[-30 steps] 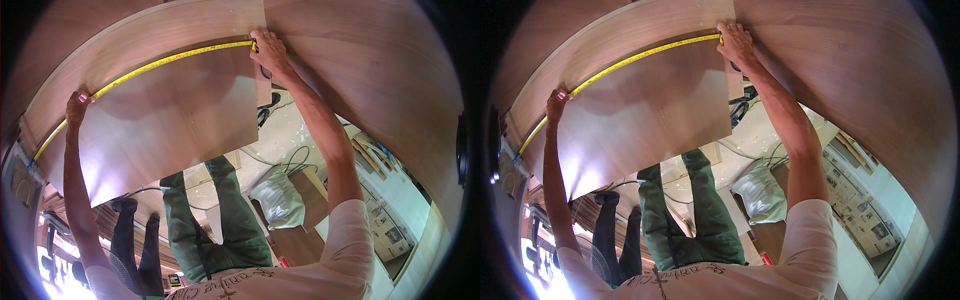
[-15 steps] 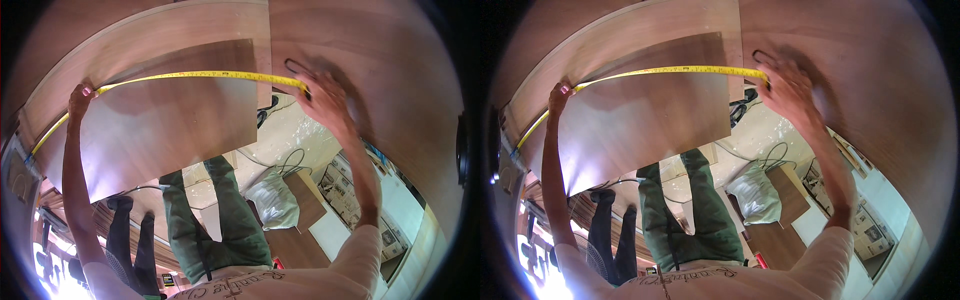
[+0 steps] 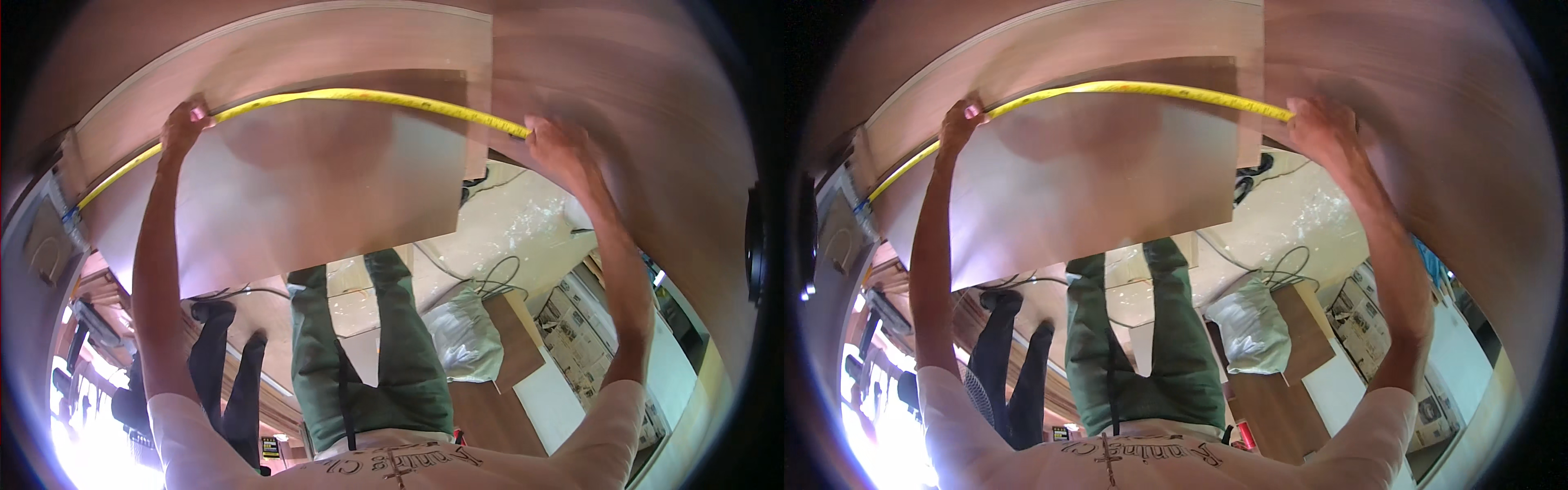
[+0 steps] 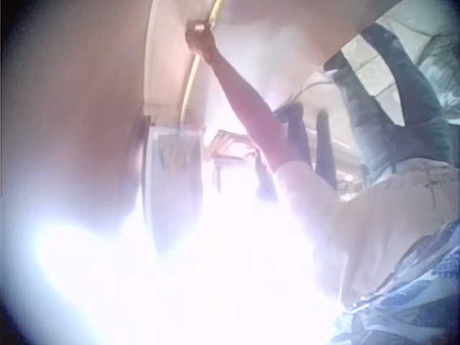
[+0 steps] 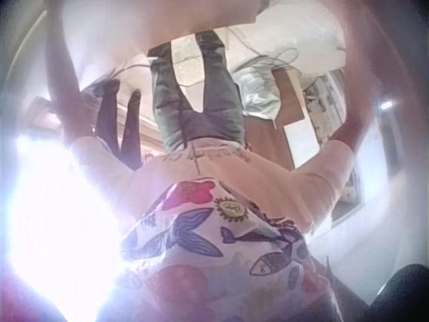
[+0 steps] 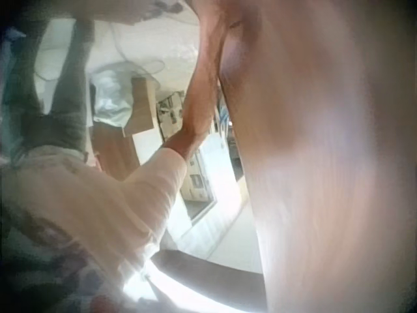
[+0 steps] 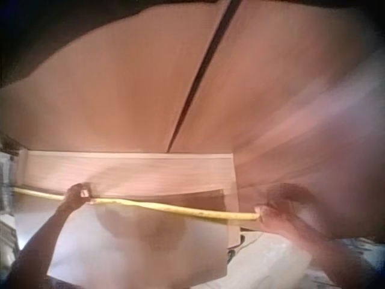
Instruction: The person measures a piece of wood using a tape measure and marks it with a pencil, then positions a smaller wooden board and marks it as well.
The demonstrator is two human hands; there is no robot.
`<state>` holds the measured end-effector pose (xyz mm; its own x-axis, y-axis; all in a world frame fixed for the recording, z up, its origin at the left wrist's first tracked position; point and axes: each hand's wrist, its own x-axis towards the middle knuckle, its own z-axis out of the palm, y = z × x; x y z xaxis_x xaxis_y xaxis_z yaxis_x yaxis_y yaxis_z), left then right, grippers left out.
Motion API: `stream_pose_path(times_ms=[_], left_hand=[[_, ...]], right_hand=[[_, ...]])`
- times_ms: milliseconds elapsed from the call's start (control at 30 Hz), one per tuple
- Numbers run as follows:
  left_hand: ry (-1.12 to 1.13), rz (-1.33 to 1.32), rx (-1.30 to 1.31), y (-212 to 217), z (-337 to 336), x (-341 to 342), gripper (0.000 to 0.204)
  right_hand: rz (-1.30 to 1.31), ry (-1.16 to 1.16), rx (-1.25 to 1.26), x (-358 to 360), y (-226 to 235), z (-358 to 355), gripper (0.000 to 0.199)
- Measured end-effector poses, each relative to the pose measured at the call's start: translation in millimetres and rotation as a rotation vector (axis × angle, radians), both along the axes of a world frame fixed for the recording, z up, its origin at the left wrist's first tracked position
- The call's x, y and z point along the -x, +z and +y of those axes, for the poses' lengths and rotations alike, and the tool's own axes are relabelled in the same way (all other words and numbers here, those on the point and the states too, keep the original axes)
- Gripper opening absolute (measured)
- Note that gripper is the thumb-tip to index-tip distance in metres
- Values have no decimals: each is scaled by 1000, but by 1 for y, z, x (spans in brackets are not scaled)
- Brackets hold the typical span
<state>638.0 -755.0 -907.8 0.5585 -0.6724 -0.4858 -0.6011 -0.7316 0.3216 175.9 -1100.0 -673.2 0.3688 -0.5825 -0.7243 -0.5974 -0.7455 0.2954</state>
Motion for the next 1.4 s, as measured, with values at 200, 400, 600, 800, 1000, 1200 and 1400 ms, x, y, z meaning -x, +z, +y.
stream_pose_path(times_ms=[200,400,600,800,1000,1200,1400], left_hand=[[-9,2,20,-9,4,-8,26],[-44,-4,90,-18,9,-6,25],[20,7,60,-20,13,-6,26],[2,17,86,-25,12,-5,26],[-2,-26,37,-15,11,-2,27],[-156,-167,31,-24,-2,17,26],[36,-228,138,-30,-18,62,21]], right_hand=[[32,101,23,-29,-74,-34,25],[132,108,123,-45,-136,-49,28],[262,247,167,-57,-166,-57,26],[190,187,146,-47,-189,-68,27],[216,137,109,-46,-209,-79,26],[83,92,197,-41,-213,-75,27],[22,98,66,-42,-214,-85,29]])
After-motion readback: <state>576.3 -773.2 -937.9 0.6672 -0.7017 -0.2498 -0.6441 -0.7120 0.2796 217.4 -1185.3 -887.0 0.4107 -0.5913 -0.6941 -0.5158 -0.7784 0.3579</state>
